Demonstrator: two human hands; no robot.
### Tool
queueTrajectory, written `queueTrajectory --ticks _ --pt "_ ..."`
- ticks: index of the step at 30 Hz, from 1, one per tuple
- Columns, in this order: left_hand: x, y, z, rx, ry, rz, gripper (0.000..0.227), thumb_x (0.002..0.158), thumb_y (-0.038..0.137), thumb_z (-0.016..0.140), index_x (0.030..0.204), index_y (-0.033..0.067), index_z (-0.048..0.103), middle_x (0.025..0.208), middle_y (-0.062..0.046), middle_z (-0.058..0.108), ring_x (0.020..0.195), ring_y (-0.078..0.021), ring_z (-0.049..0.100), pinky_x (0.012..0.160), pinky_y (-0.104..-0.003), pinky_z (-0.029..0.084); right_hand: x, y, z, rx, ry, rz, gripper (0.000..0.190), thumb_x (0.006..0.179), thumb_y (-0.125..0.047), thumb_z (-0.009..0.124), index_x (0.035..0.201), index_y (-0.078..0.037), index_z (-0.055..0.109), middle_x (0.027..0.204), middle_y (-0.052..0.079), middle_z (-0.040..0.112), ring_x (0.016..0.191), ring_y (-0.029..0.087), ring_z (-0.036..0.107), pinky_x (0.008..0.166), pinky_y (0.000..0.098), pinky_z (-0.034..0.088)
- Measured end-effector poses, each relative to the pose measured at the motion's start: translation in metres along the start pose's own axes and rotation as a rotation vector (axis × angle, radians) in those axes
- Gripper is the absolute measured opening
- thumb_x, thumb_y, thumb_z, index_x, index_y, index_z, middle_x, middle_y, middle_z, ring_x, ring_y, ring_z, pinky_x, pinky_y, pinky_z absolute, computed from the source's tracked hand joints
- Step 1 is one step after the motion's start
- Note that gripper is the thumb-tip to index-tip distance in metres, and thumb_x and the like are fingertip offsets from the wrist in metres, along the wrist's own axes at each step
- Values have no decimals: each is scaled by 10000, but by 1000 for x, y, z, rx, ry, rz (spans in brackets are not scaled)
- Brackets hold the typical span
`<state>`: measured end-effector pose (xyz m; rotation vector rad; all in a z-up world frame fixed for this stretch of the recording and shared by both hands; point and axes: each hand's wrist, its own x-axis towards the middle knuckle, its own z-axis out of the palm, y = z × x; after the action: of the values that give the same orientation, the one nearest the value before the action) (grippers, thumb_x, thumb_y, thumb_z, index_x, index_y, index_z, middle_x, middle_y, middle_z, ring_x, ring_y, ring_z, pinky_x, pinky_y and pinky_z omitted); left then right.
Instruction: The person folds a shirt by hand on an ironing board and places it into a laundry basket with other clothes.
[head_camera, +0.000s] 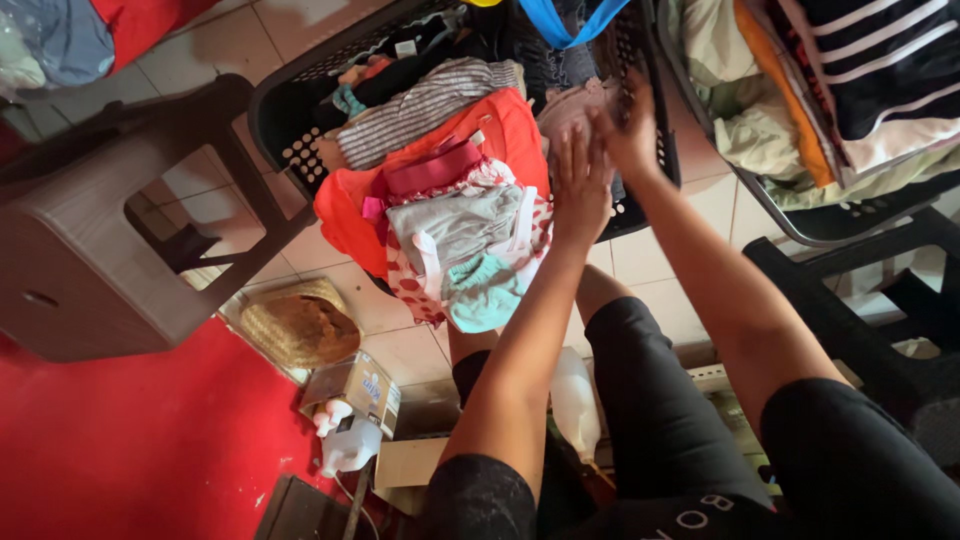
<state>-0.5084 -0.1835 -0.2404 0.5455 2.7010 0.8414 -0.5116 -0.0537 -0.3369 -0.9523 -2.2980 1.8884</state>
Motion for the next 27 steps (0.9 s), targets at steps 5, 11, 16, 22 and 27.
queueTrajectory --ticks 5,11,16,22,27 --pt "-28 -5 8 -174 -102 -163 771 902 36 577 1591 -9 235 1652 -305 176 1563 -504 141 1280 -568 170 -48 -74 -3 -552 -84 -422 712 1007 -91 705 1634 -114 367 1681 285 296 1571 455 324 1303 507 314" --pt "-113 40 -36 -420 -223 -248 818 867 32 624 1583 -58 237 1643 -317 248 1551 -472 237 1272 -472 226 -54 -98 -2 -664 -383 -288 934 872 -260 771 1628 -47 265 1642 322 248 1506 523 242 1210 580 242" --pt "-172 47 -114 -533 -133 -338 649 979 188 608 1570 9 410 1550 -242 484 1484 -409 453 1262 -477 360 -82 -132 -33 -508 -51 -315 632 881 -100 741 1469 -31 519 1529 276 469 1383 476 462 1163 526 382" --pt "-204 -43 -192 -218 298 -509 786 947 332 651 1542 -51 308 1563 -359 276 1451 -530 293 1192 -575 253 -151 -133 -29 -553 -298 -327 197 975 -102 698 1160 -60 646 1258 130 654 1149 372 589 988 481 479" --pt "-198 -108 -188 250 12 -246 714 978 368 620 1577 90 348 1637 -269 288 1538 -500 201 1199 -699 156 -229 -166 75 -935 -725 -879 584 876 -415 678 1426 -252 566 1526 76 483 1446 356 387 1095 764 233"
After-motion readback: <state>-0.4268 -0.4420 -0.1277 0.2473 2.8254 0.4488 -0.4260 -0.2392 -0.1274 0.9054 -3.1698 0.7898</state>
